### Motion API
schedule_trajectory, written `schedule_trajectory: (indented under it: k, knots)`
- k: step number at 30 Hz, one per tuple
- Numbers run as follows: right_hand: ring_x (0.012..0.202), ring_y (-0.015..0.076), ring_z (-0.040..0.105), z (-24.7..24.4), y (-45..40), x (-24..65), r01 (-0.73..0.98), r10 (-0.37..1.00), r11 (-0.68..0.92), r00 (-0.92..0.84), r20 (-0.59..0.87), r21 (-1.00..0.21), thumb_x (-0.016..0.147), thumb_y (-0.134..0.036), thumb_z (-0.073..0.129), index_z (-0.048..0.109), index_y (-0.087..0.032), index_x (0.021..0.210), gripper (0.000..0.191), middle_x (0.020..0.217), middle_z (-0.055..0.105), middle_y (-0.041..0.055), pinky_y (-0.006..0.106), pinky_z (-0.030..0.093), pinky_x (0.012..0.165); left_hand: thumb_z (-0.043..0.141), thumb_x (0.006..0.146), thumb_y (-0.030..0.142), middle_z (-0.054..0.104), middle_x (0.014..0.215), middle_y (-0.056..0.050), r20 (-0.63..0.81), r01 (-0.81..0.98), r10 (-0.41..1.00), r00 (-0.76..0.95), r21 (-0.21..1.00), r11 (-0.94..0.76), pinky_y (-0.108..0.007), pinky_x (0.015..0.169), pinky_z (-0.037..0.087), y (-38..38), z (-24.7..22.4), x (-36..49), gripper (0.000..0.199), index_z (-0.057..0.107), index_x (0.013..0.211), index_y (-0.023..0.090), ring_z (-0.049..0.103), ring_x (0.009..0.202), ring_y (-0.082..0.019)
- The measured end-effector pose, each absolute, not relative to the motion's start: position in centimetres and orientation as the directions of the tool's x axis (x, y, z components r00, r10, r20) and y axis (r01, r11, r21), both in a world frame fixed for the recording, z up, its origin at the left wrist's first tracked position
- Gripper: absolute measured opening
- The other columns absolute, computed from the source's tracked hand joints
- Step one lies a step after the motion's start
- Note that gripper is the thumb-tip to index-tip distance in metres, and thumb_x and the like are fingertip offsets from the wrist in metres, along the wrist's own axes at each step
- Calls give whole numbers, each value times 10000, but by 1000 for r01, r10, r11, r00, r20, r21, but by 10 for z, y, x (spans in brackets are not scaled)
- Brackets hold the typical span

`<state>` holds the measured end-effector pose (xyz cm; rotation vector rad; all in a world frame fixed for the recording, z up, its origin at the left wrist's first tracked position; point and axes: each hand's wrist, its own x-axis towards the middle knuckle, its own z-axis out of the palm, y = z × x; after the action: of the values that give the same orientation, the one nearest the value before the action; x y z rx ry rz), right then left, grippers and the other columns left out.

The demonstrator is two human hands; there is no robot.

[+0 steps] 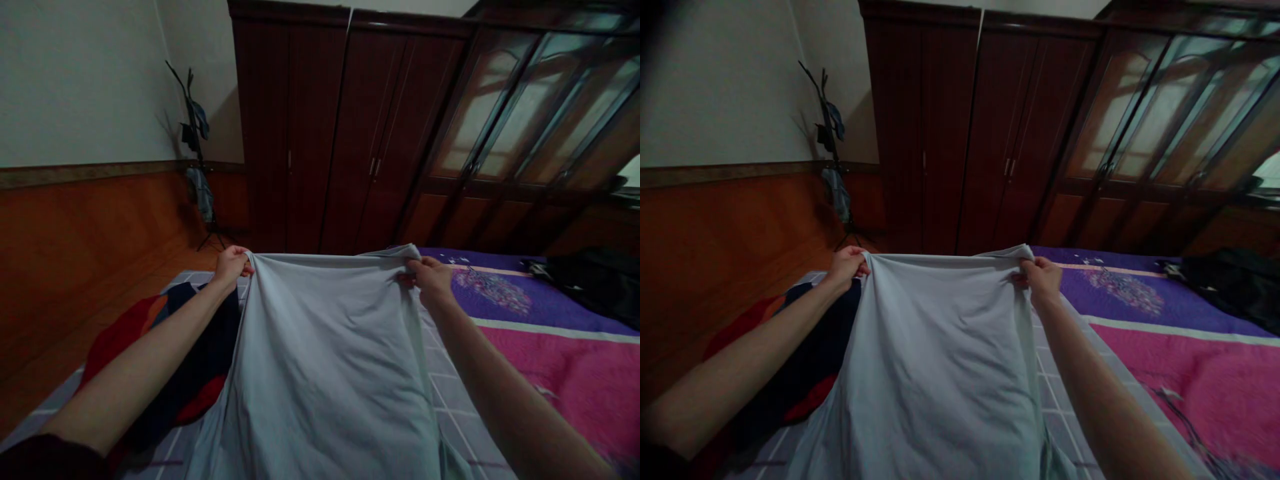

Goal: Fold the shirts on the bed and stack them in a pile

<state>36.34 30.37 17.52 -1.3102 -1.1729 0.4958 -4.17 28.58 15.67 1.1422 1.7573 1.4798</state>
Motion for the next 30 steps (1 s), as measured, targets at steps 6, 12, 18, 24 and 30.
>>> schedule_trajectory:
  k: [6, 12, 18, 24, 30]
  knots:
    - [807, 143, 614, 78, 376, 324, 474, 925, -2, 336, 179, -880, 907, -344, 559, 577, -145, 1090, 271, 1011, 614, 44, 309, 538, 684, 548, 917, 323, 611, 1050, -67, -40, 367, 871, -489, 897, 247, -336, 706, 547, 346, 74, -54, 288, 555, 1141, 143, 624, 832, -163]
    - [986, 209, 596, 14, 383, 319, 720, 965, 40, 150, 213, -693, 890, -326, 568, 549, -151, 1173, 334, 1131, 598, 91, 405, 500, 840, 548, 892, 240, 546, 1255, -135, 45, 663, 950, -309, 726, 182, -410, 925, 466, 341, 36, -75, 389, 475, 1262, 143, 562, 1108, -242]
    - [1271, 303, 409, -11, 341, 338, 892, 966, 205, -118, 232, -403, 826, -372, 581, 539, -151, 1244, 474, 1340, 501, 157, 427, 322, 1043, 483, 863, 304, 482, 1390, -116, 10, 885, 998, 61, 462, -59, -368, 1047, 352, 264, 22, -101, 507, 405, 1345, 172, 470, 1259, -257]
    - [1352, 314, 276, -28, 301, 353, 958, 967, 217, -184, 178, -189, 925, -400, 423, 473, -113, 1326, 495, 1445, 383, 166, 462, 221, 1082, 451, 836, 284, 671, 1081, -134, -155, 980, 984, 93, 191, -62, -448, 934, 414, 228, 25, -134, 257, 593, 1032, 198, 612, 1052, -313]
    - [1315, 333, 322, -25, 307, 348, 978, 974, 181, -164, 156, -101, 931, -438, 414, 458, -121, 1339, 518, 1425, 409, 163, 468, 249, 1055, 531, 704, 143, 706, 862, -154, -298, 997, 951, 77, 35, -69, -445, 804, 479, 214, 31, -158, 241, 644, 916, 163, 669, 882, -340]
